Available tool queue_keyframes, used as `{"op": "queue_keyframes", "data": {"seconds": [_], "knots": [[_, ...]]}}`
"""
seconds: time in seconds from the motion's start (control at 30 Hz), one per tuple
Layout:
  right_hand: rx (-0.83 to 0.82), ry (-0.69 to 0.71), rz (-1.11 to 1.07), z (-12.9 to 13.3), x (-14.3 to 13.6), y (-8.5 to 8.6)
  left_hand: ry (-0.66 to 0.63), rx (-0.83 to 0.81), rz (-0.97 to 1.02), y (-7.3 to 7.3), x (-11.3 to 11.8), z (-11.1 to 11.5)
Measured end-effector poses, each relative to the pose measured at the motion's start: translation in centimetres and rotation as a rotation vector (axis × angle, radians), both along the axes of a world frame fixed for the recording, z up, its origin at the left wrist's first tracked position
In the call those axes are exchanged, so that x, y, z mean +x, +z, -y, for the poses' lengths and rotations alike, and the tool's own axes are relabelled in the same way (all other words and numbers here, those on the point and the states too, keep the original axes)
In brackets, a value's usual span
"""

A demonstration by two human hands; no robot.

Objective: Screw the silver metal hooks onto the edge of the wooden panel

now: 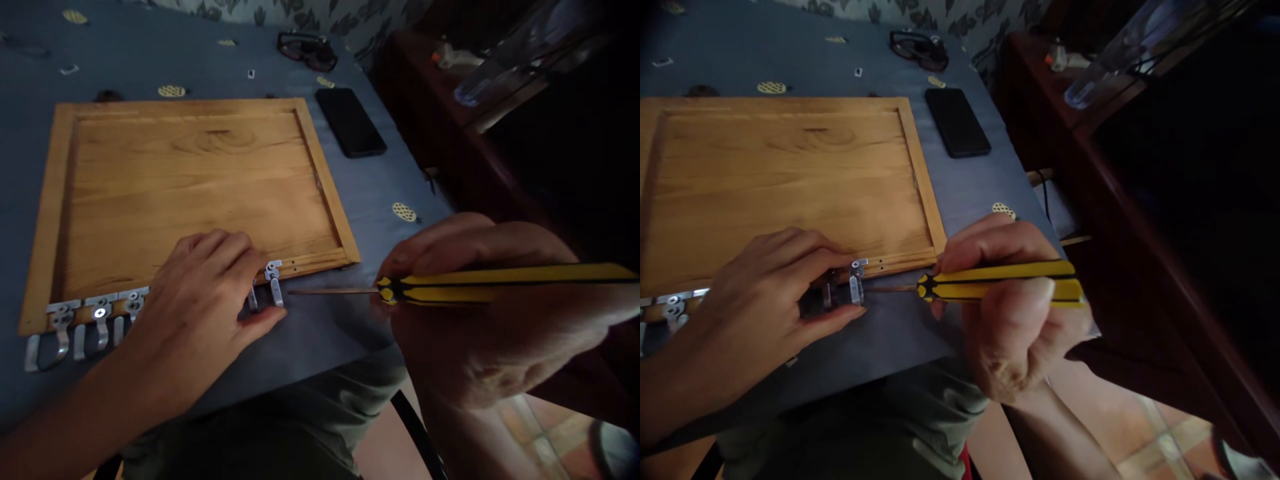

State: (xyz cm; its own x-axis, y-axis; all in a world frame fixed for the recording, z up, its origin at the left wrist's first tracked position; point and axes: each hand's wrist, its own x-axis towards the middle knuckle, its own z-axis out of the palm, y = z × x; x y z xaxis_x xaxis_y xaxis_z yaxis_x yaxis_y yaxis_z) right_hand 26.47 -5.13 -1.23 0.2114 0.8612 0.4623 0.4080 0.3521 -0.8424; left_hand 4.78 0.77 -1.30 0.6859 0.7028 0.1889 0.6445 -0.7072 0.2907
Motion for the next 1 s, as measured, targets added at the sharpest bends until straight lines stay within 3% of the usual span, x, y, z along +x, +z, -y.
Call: {"op": "queue_keyframes", "data": {"seconds": [0.1, 0.5, 0.8, 1.0], "knots": [[0.045, -0.102, -0.196, -0.4, -1.1, -0.2, 0.000, -0.005, 0.004, -0.1, 0.0, 0.0], [0.052, -0.053, -0.326, -0.4, -2.2, -2.8, 0.008, -0.030, 0.004, 0.2, -0.1, 0.1], [0.151, -0.103, -0.316, -1.0, -1.9, -3.0, 0.012, -0.001, 0.043, 0.0, 0.3, 0.0], [0.125, -0.105, -0.321, -1.0, -2.0, -2.8, 0.013, -0.006, 0.028, 0.1, 0.1, 0.1]]}}
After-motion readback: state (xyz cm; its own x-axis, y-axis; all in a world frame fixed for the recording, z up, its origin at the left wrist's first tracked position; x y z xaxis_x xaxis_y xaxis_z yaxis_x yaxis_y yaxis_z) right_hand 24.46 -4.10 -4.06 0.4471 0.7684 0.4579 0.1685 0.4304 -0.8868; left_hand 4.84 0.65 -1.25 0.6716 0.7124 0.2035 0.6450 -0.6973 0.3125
